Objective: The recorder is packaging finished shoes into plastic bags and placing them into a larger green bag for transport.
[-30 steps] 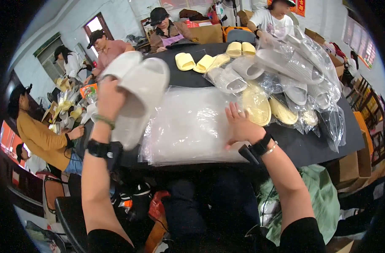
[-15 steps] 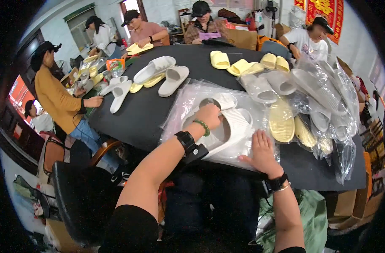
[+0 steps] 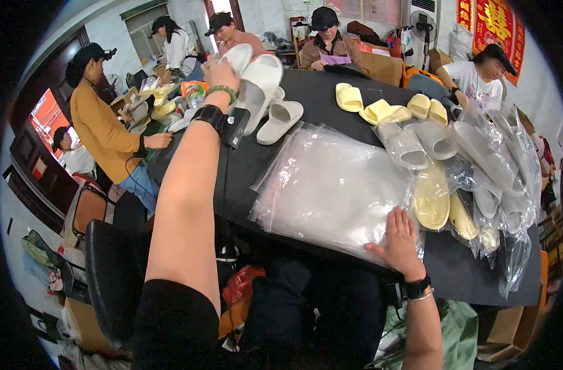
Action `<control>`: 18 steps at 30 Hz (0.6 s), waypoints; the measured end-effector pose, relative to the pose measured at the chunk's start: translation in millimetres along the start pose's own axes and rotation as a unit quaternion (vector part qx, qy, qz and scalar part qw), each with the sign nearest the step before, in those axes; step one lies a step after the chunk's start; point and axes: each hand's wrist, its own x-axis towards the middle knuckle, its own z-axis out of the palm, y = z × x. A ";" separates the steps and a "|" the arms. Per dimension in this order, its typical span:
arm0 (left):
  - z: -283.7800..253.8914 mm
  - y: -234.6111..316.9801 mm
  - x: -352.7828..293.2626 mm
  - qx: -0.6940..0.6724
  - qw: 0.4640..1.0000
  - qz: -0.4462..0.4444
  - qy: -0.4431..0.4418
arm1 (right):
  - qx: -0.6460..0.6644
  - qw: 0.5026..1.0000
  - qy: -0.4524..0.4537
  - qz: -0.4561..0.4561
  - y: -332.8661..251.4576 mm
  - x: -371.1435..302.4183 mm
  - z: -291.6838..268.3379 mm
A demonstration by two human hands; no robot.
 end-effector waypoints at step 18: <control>-46.5 125.5 -294.3 -0.150 0.878 0.220 -0.397 | -0.007 1.000 -0.003 -0.003 -1.6 1.4 7.4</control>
